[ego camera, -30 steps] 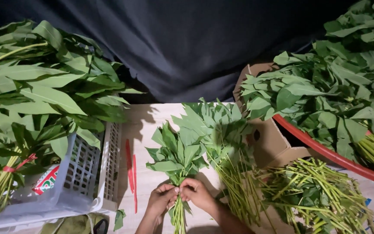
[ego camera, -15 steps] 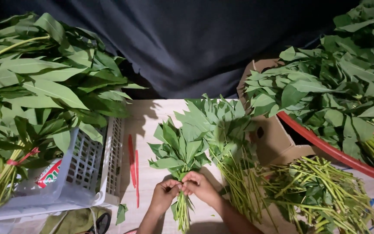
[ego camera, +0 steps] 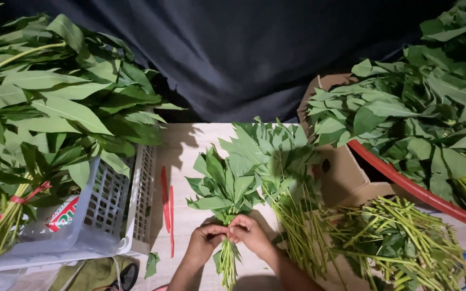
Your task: Bundling leafy green vegetables by hand using plastic ties
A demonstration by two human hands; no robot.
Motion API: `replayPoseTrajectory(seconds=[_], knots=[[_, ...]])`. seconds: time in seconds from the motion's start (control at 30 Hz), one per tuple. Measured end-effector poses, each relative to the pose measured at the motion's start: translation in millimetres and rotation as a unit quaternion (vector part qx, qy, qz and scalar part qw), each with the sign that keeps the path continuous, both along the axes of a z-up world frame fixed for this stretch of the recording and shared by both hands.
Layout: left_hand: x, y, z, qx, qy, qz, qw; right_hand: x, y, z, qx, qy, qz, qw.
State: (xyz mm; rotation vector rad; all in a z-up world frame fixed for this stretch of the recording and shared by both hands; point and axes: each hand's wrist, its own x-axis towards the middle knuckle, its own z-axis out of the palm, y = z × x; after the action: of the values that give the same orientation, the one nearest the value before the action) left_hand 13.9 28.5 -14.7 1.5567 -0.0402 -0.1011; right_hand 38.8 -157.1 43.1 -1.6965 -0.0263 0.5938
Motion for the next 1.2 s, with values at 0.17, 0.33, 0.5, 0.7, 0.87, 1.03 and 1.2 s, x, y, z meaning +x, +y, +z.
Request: replayPoseTrajectory(seconds=[0.17,0.33,0.5,0.7,0.87,1.03,1.2], knots=[[-6.2,-12.5,5.4,-0.042,-0.012,0.043,0.998,1.3,-3.3,-15.4,0.061,0.026,-0.024,0.998],[-6.3,-8.8,-6.0,-0.037,-0.004,0.081,0.996,-2.9,-6.1,-3.9,0.055,0.063,-0.059,0.995],[-10.6,0.6,0.2,0.03,0.066,0.128,0.989,-4.0,-23.6,-21.9,0.003,-0.01,-0.003,1.0],[-21.8,-3.0,50.0,0.239,0.087,0.152,0.955,-3.4,-28.3,-43.1,0.028,-0.132,0.081,0.988],[-18.4,-2.8,48.1,0.31,0.135,0.149,0.929,-5.8,-24.8,-10.4,-0.016,-0.149,0.12,0.981],[-14.2,0.1,22.4,0.374,0.017,0.173,0.911,-6.7,-19.8,23.9,-0.015,-0.187,0.199,0.962],[-15.0,-4.6,25.5,0.387,0.022,0.178,0.905,-8.0,-11.5,28.6,0.021,-0.315,0.277,0.907]])
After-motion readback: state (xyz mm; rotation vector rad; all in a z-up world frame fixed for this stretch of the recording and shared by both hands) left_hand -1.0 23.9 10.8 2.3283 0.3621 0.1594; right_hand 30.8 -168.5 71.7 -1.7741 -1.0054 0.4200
